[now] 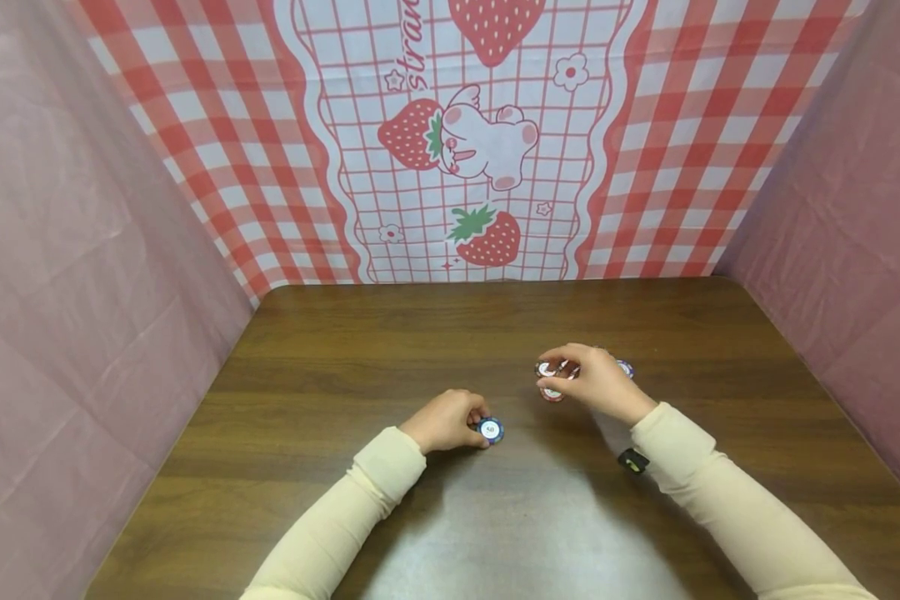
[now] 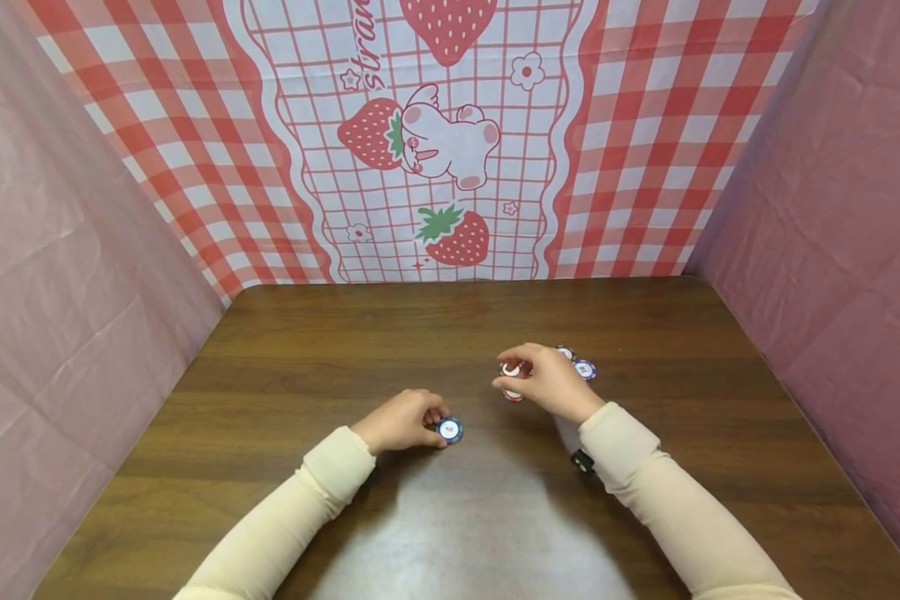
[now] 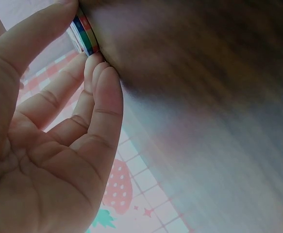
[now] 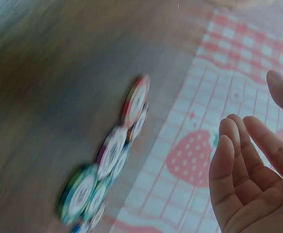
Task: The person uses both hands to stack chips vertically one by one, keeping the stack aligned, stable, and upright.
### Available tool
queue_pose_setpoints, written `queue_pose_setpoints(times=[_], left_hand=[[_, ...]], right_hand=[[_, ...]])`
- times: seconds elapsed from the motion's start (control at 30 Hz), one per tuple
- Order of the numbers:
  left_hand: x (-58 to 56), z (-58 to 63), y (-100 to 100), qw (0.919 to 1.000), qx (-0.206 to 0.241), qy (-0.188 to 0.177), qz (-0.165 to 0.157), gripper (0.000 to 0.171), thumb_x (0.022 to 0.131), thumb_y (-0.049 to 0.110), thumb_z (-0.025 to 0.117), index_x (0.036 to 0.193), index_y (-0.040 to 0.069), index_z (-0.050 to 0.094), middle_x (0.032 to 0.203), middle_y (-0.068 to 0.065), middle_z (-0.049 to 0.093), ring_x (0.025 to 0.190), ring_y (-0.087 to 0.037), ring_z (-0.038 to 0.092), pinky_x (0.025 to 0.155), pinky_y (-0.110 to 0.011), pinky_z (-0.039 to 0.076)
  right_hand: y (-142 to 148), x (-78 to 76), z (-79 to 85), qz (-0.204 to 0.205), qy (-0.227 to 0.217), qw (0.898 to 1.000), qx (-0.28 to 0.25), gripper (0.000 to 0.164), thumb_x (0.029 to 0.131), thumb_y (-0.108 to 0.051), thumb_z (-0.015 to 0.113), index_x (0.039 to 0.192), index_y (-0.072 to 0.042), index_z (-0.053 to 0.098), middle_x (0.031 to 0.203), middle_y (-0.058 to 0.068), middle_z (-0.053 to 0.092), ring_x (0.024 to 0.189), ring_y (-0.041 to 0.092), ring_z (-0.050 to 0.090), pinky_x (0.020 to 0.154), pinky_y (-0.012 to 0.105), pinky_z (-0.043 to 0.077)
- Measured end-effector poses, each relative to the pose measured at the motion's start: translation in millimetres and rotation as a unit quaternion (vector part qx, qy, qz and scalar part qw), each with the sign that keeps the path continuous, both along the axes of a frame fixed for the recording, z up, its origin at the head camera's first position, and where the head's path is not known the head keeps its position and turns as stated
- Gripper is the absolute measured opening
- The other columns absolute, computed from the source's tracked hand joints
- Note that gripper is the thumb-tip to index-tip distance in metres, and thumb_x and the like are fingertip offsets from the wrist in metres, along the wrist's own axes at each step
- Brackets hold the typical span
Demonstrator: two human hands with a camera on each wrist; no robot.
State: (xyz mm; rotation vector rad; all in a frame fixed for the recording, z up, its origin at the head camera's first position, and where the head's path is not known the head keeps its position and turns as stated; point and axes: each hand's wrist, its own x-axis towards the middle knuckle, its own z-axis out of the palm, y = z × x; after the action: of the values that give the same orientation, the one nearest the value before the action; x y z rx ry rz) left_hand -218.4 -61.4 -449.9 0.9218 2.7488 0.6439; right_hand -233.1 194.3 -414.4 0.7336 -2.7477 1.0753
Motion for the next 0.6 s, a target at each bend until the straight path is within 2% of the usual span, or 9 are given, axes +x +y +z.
queue_pose_setpoints(times=[0.17,0.37,0.6], left_hand=[[0.4,0.5,-0.3,1.0,0.001,-0.001,0.002,0.031,0.067,0.026,0.08,0.092,0.013,0.066,0.079,0.005,0.061,0.073,-0.005,0.053,0.068,-0.018,0.043],[-0.4,-0.8,-0.8,1.0,0.001,-0.002,0.001,0.032,0.067,0.027,0.08,0.092,0.013,0.066,0.079,0.005,0.061,0.074,-0.006,0.053,0.068,-0.019,0.043],[-0.9,-1.5,-0.4,1.0,0.001,-0.003,0.001,0.032,0.067,0.026,0.08,0.092,0.013,0.066,0.079,0.005,0.061,0.073,-0.005,0.053,0.069,-0.018,0.043]], right_hand=[[23.0,-1.8,-1.7,-0.039,0.015,0.999,0.008,0.039,0.075,-0.029,0.075,0.107,-0.009,0.066,0.086,0.0,0.066,0.072,0.013,0.058,0.06,0.024,0.046],[47.6,-1.3,-5.6,-0.073,0.006,0.997,0.012,0.044,0.076,-0.039,0.072,0.11,-0.011,0.065,0.092,0.005,0.068,0.075,0.015,0.059,0.061,0.026,0.046],[67.6,0.4,-11.9,-0.101,0.011,0.995,0.018,0.043,0.076,-0.032,0.073,0.11,-0.006,0.065,0.085,0.005,0.067,0.071,0.017,0.057,0.06,0.024,0.045]])
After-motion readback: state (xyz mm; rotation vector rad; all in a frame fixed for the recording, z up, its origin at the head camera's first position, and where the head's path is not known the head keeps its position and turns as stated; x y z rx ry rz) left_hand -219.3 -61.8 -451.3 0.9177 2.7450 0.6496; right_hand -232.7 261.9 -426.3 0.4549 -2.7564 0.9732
